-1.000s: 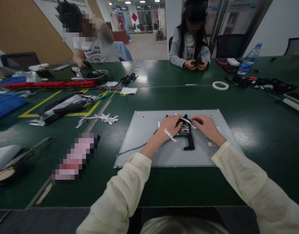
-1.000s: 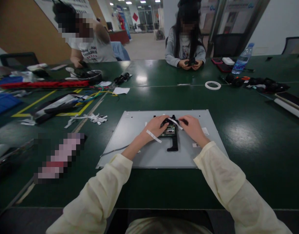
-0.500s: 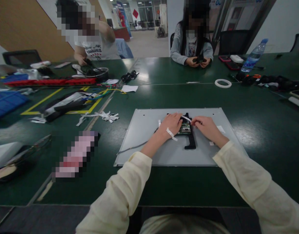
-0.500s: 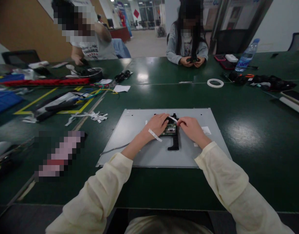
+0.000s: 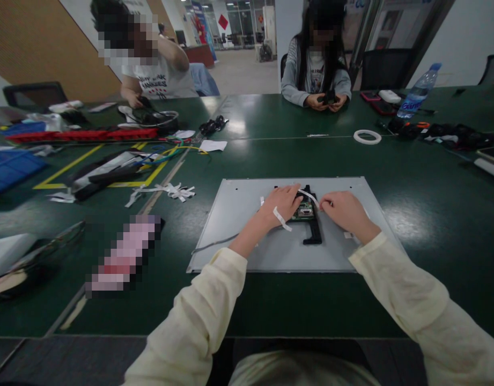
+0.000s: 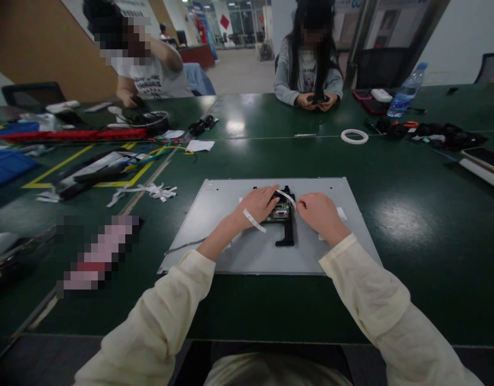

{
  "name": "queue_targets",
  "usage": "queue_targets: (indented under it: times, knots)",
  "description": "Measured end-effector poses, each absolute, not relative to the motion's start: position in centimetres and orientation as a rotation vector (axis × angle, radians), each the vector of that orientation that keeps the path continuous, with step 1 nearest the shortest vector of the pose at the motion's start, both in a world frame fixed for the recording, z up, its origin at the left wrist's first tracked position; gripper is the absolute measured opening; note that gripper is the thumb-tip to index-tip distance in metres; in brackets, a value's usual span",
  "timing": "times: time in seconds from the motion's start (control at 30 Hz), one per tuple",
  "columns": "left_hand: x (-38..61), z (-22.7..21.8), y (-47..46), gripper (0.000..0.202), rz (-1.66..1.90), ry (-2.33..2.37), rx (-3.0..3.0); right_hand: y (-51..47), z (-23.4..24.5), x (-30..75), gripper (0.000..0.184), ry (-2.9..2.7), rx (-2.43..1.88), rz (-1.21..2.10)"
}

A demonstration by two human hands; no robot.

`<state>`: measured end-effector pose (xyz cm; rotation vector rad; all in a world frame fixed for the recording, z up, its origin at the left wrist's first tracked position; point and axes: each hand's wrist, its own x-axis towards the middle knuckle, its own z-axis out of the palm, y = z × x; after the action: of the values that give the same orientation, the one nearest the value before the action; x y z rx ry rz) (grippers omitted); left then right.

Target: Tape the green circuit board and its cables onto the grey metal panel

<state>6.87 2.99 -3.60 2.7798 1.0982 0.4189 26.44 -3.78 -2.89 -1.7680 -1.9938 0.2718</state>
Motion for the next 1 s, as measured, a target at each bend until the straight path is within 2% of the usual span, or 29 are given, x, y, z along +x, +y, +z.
queue_targets:
  times: [0.17, 0.27, 0.33, 0.43, 0.57, 0.73, 1.0]
  knots:
    - [5.0, -1.0, 4.0, 0.045, 0.685, 1.029, 2.6, -4.1, -2.6, 25.9, 0.024, -1.985, -1.706, 0.126]
    - [2.7, 0.8, 4.6, 0.04, 0.752, 1.159, 2.443, -4.4, -2.6, 25.1, 0.023, -2.04, -1.459, 0.081]
    - [1.0, 1.2, 4.8, 0.037, 0.664, 1.226, 2.399, -4.6, -2.6, 24.4, 0.025, -2.134, -1.256, 0.075]
    - [-1.4, 0.6, 4.6, 0.033, 0.499, 1.223, 2.388, -4.9, -2.8, 23.5, 0.029, -2.32, -1.072, 0.088]
    - [-3.2, -0.7, 4.3, 0.031, 0.417, 1.068, 2.451, -5.2, -3.1, 23.0, 0.035, -2.434, -1.05, 0.124]
    - [-3.0, -2.0, 4.8, 0.034, 0.56, 1.229, 2.393, -5.3, -3.3, 23.1, 0.036, -2.446, -1.132, 0.195]
    - [-2.7, -3.3, 5.1, 0.015, 0.655, 1.27, 2.301, -5.2, -3.3, 23.1, 0.036, -2.428, -1.15, 0.25]
